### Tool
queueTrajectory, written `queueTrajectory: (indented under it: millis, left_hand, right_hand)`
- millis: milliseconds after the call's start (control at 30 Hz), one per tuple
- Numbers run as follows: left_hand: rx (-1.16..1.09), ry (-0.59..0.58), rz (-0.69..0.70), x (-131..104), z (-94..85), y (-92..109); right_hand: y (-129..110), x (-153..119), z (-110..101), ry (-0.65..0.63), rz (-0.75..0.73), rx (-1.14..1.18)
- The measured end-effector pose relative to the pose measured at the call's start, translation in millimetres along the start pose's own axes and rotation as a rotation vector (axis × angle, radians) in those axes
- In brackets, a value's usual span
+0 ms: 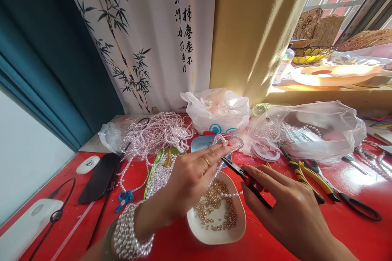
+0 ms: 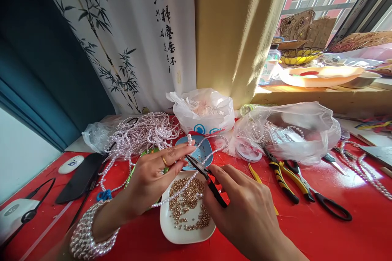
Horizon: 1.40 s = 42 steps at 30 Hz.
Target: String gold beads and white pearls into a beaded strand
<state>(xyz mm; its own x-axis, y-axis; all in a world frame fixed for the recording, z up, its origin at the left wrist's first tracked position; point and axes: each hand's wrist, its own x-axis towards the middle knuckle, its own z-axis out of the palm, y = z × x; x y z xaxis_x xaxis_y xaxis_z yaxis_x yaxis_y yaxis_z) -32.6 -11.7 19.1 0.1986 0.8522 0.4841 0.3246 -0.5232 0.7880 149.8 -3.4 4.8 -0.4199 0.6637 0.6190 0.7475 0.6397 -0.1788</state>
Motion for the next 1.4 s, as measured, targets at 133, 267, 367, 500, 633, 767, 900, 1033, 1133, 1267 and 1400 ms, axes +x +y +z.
queueTrajectory:
  millis: [133,267,367,500,633,767,900,1033,1133,1267,1400]
  left_hand:
    - [0.005,0.014,-0.005,1.1,0.0,2.1]
    - [-0.002,0.045,-0.032,2.4,0.9,2.4]
    - [0.022,0.051,-0.082,3.1,1.0,-0.1]
    - [-0.055,0.019,-0.299,4.8,-0.8,-3.9]
    - [-0.329,0.054,-0.415,9.5,-2.4,-2.8]
    - [-0.527,0.072,-0.468,14.5,-5.1,1.0]
    - [-0.56,0.125,-0.493,16.1,-8.8,-2.1]
    - [-0.59,0.165,-0.518,18.1,-11.1,-10.5]
    - [-0.616,0.118,-0.531,22.4,-10.7,-13.0]
    - [-0.641,0.041,-0.515,31.6,-9.4,-7.5]
    - [-0.67,0.019,-0.471,39.9,-13.7,1.2]
  right_hand:
    - [1.8,-1.1,2.1,0.01,-0.024,0.014]
    - [3.7,-1.3,3.6,0.015,-0.053,0.031]
    - [7.2,2.7,-0.2,-0.066,-0.007,0.069]
    - [25.8,-0.3,-11.0,-0.245,0.114,0.086]
    - [59.3,-36.2,-12.4,-0.245,0.223,-0.108]
    - [81.2,-88.8,1.2,-0.293,0.228,-0.214]
    - [80.7,-118.8,14.8,-0.327,0.203,-0.254]
    - [71.5,-113.6,14.0,-0.308,0.17,-0.239]
    - [56.1,-86.2,8.8,-0.221,0.205,-0.162]
    - [22.5,-24.6,10.9,-0.264,0.227,0.315]
    - [-2.2,31.9,20.9,-0.357,0.214,0.932]
